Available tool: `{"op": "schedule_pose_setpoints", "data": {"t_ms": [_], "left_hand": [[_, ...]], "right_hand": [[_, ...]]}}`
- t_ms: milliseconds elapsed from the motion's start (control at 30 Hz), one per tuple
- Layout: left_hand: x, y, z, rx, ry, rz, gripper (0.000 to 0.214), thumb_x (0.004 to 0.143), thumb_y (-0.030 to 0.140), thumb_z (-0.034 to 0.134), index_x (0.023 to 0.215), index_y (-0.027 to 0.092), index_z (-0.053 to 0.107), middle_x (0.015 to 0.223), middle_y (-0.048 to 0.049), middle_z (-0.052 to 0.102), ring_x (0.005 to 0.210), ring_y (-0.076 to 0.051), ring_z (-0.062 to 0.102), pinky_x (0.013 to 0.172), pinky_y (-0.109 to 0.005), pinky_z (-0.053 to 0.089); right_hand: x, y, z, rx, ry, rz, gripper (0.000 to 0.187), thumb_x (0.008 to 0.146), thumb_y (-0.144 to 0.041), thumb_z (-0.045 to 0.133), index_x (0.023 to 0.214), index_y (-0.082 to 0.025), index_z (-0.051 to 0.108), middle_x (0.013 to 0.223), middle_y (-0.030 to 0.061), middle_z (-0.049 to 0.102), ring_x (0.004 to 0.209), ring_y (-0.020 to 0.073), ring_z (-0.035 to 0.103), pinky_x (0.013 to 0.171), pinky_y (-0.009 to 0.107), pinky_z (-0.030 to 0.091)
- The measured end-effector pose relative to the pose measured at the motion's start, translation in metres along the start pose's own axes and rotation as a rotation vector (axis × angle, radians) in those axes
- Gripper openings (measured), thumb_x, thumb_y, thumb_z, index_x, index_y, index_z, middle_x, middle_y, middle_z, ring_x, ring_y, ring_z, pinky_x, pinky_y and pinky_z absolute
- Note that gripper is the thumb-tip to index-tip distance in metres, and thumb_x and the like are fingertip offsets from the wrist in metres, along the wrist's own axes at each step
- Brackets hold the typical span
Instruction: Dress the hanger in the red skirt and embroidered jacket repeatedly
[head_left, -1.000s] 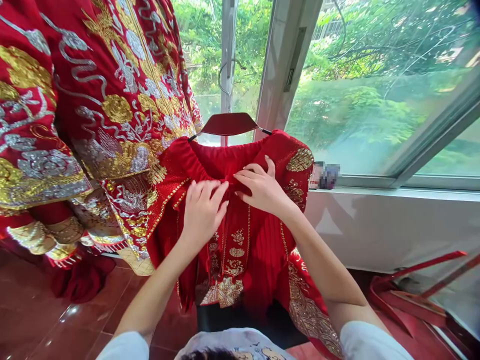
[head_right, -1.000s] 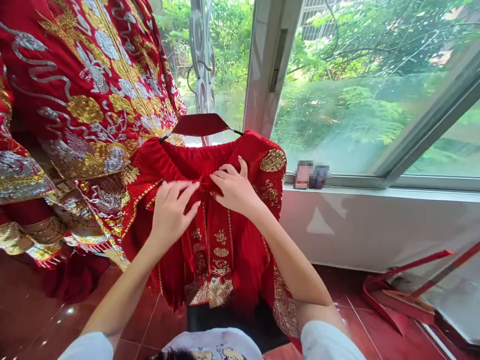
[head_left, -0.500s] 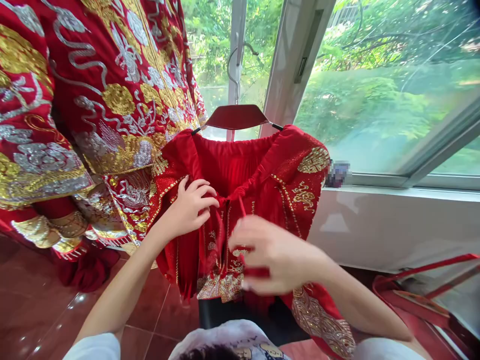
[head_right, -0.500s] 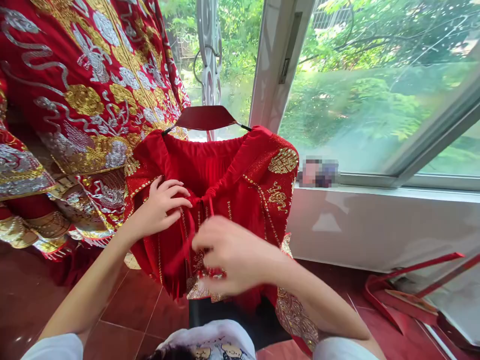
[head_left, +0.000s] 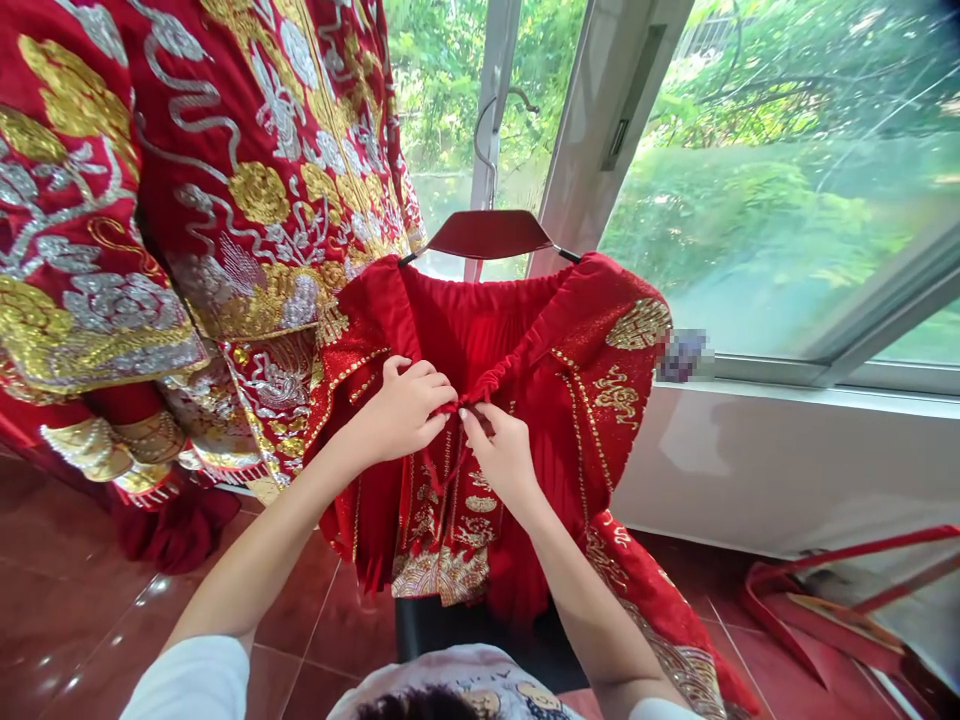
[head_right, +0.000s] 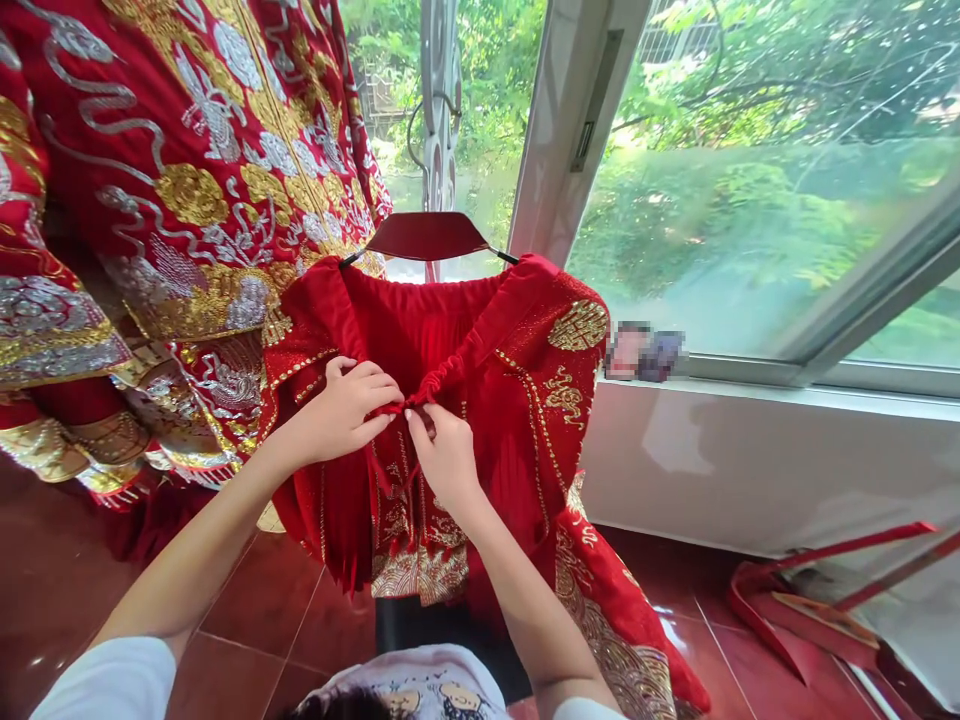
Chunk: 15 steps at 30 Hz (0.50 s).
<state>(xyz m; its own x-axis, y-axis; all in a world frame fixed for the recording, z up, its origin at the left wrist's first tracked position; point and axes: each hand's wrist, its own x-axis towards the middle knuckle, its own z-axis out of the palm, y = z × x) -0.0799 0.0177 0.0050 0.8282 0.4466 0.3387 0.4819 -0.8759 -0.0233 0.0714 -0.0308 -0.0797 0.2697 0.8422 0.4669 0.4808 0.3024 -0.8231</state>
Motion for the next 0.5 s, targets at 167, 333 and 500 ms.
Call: {"op": "schedule_pose_setpoints", "data": {"t_ms": [167,333,500], "left_hand": [[-0.001,-0.002,-0.005,0.063,-0.036,0.042,0.026,0.089,0.014,0.042,0.093,0.020,0.066,0.093,-0.0041,0.070,0.098,-0.020,0.055,0.099,-0.046,0.023],[-0.002,-0.002,-0.011,0.200,0.073,0.047,0.030,0.088,0.011,0.041,0.090,0.023,0.069,0.086,-0.0031,0.073,0.089,-0.019,0.058,0.101,-0.046,0.024],[-0.024,-0.015,-0.029,0.149,0.142,-0.058,0.027,0.092,0.024,0.042,0.087,0.025,0.068,0.086,-0.0012,0.073,0.085,-0.018,0.060,0.104,-0.050,0.024]], "right_hand": [[-0.006,-0.008,0.004,0.144,0.057,0.040,0.024,0.083,-0.036,0.053,0.071,-0.016,0.060,0.060,-0.0010,0.057,0.053,0.0105,0.046,0.054,0.023,0.038],[-0.026,0.017,0.012,0.144,-0.045,0.124,0.030,0.080,-0.040,0.052,0.059,-0.017,0.052,0.053,-0.0020,0.047,0.052,0.0101,0.038,0.051,0.024,0.032],[-0.064,0.060,0.008,-0.040,-0.225,0.187,0.034,0.075,-0.038,0.050,0.048,-0.020,0.039,0.044,-0.0011,0.045,0.045,0.0129,0.041,0.047,0.027,0.033]]}}
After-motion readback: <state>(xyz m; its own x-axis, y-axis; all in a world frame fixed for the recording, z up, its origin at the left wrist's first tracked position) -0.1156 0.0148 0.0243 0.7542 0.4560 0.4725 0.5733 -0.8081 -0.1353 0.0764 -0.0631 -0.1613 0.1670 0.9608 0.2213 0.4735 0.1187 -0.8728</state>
